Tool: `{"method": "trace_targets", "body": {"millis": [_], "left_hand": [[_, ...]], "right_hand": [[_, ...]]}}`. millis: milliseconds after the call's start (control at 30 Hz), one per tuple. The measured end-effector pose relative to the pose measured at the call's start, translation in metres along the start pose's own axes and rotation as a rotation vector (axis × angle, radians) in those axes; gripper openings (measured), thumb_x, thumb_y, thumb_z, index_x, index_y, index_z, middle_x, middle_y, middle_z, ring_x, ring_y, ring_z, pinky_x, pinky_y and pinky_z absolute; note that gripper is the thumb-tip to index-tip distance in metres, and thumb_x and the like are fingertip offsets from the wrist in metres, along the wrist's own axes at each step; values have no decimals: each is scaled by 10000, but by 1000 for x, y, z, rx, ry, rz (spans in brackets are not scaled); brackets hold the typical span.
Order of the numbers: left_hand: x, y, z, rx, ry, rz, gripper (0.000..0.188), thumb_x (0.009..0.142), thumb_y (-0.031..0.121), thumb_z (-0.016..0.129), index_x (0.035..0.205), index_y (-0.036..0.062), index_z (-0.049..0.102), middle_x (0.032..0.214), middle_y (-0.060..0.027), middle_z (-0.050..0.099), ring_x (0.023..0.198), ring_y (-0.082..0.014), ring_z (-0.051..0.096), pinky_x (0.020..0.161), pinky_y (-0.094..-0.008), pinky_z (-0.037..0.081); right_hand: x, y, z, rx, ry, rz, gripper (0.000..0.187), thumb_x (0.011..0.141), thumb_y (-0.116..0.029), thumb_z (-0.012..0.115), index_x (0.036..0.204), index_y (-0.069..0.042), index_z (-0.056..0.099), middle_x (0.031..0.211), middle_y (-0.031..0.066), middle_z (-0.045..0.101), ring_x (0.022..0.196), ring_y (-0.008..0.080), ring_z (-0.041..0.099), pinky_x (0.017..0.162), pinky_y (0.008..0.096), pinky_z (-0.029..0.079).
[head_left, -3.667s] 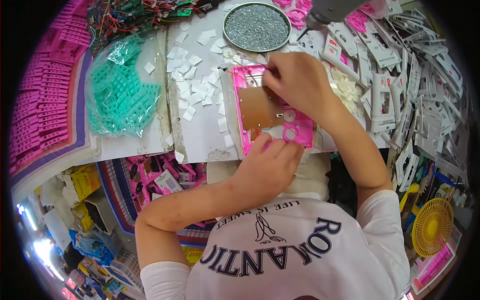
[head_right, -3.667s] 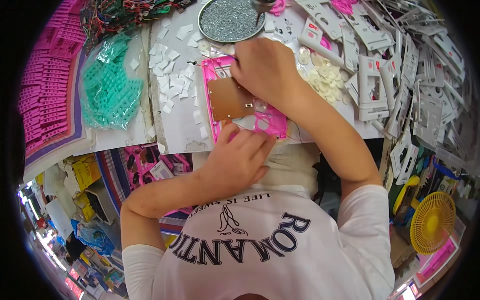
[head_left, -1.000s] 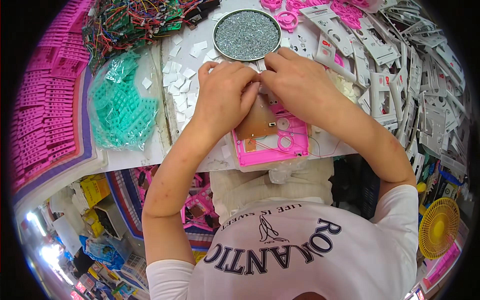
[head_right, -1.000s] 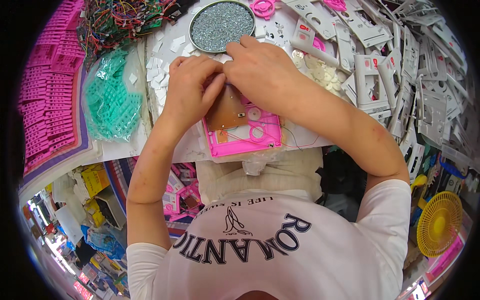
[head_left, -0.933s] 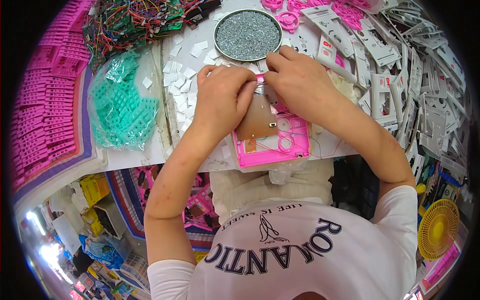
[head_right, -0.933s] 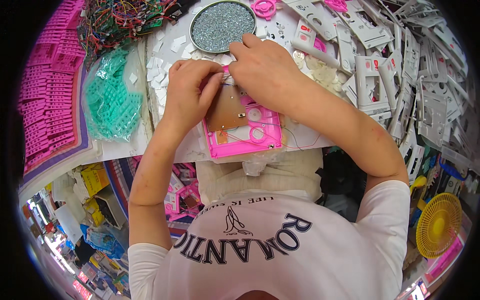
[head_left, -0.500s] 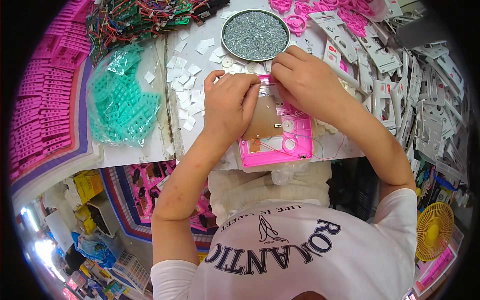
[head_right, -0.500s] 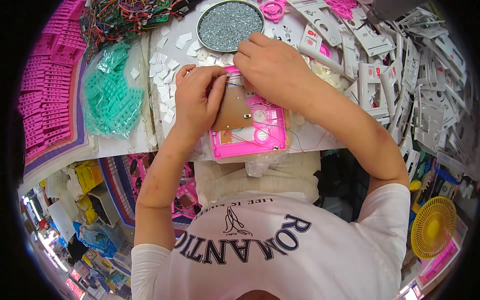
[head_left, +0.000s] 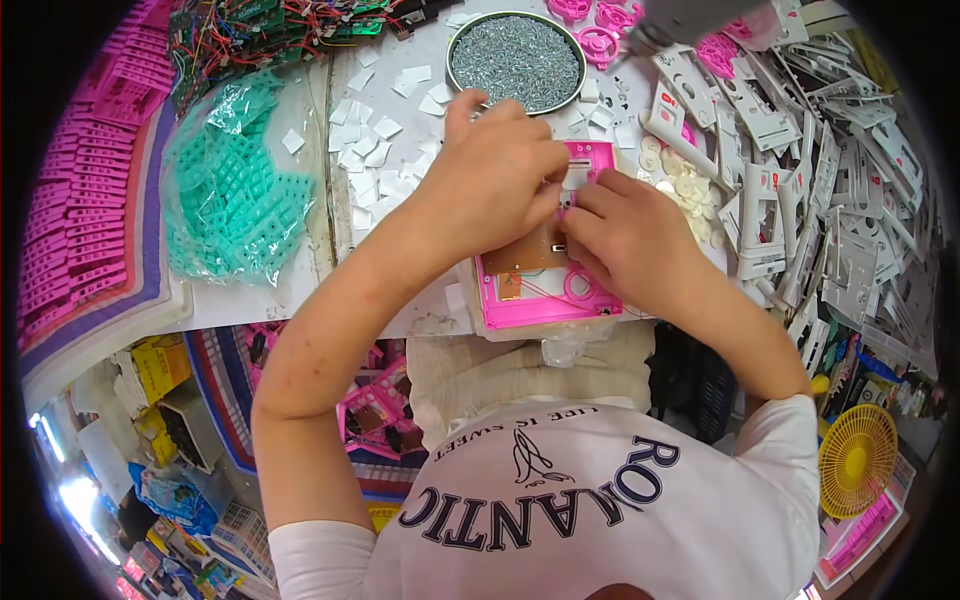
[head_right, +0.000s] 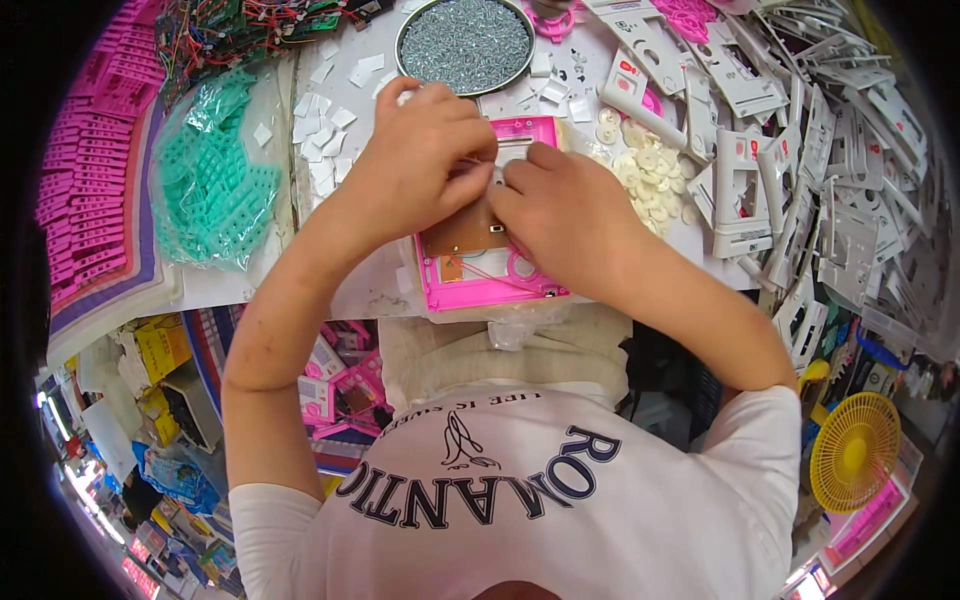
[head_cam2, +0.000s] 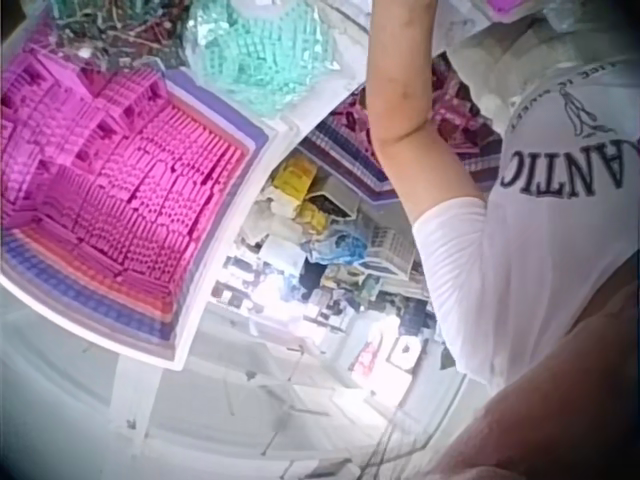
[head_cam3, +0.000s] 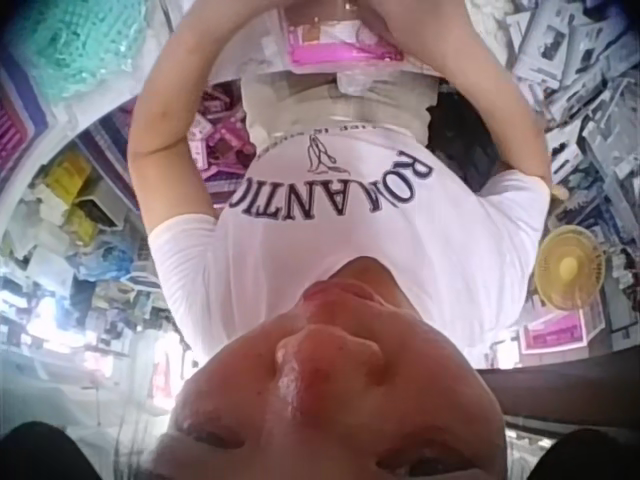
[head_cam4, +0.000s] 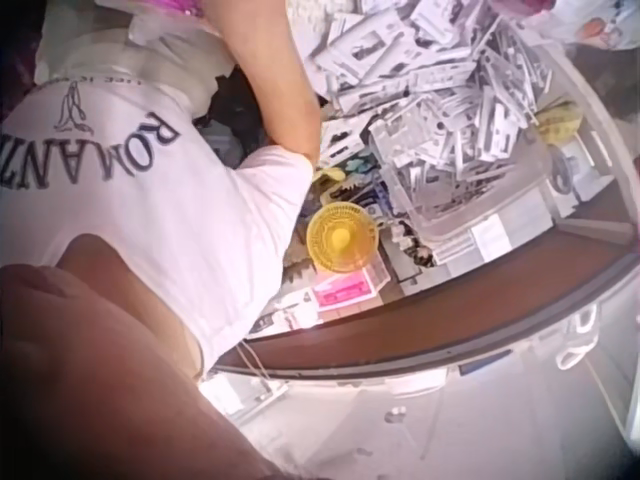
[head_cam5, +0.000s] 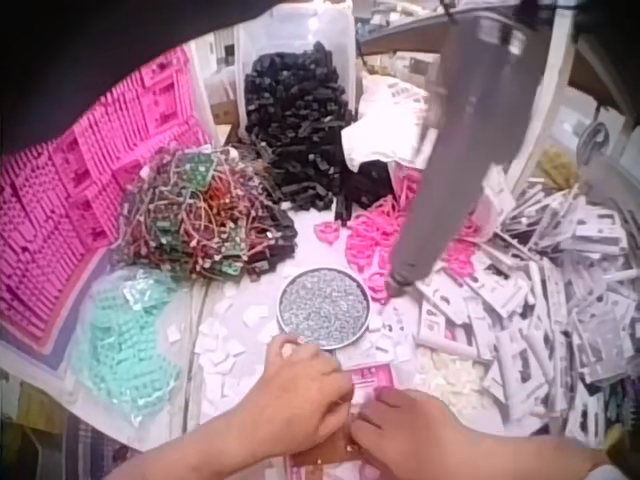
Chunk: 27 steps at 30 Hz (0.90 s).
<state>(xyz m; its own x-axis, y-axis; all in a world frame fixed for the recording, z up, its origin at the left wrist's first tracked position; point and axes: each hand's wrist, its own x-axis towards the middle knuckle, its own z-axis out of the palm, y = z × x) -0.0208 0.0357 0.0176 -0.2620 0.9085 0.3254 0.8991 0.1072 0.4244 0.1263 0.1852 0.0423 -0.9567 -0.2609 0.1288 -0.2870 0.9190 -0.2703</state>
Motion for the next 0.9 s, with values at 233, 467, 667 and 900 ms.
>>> {"method": "trace_targets", "body": {"millis": [233,467,667,900], "left_hand": [[23,8,6,263,-270,236,111,732,192,751,798,125,692,807,-12,655,930,-233,617,948,-457,434],[47,31,-12,260,-669,155,185,687,197,791,802,73,718,783,-109,700,827,-298,683,710,-407,546],[58,8,-7,80,-624,-254,209,713,189,795,784,17,701,789,-167,708,745,-336,698,654,-420,551],[37,-5,-16,-144,-468,-265,118,792,131,723,823,18,708,740,-167,695,721,-322,691,684,-418,539]], "right_hand": [[-22,-8,21,143,257,180,152,738,-83,762,860,-60,674,840,77,589,813,293,572,697,405,513],[-19,-8,11,113,135,254,134,769,-61,712,894,-39,672,855,119,616,830,326,592,732,421,521],[-1,-3,-3,49,-36,237,97,794,-66,685,865,-37,626,799,123,645,800,349,622,682,453,530],[-6,23,20,301,289,217,106,797,-117,749,873,-80,684,926,74,640,913,302,557,797,406,482]]}}
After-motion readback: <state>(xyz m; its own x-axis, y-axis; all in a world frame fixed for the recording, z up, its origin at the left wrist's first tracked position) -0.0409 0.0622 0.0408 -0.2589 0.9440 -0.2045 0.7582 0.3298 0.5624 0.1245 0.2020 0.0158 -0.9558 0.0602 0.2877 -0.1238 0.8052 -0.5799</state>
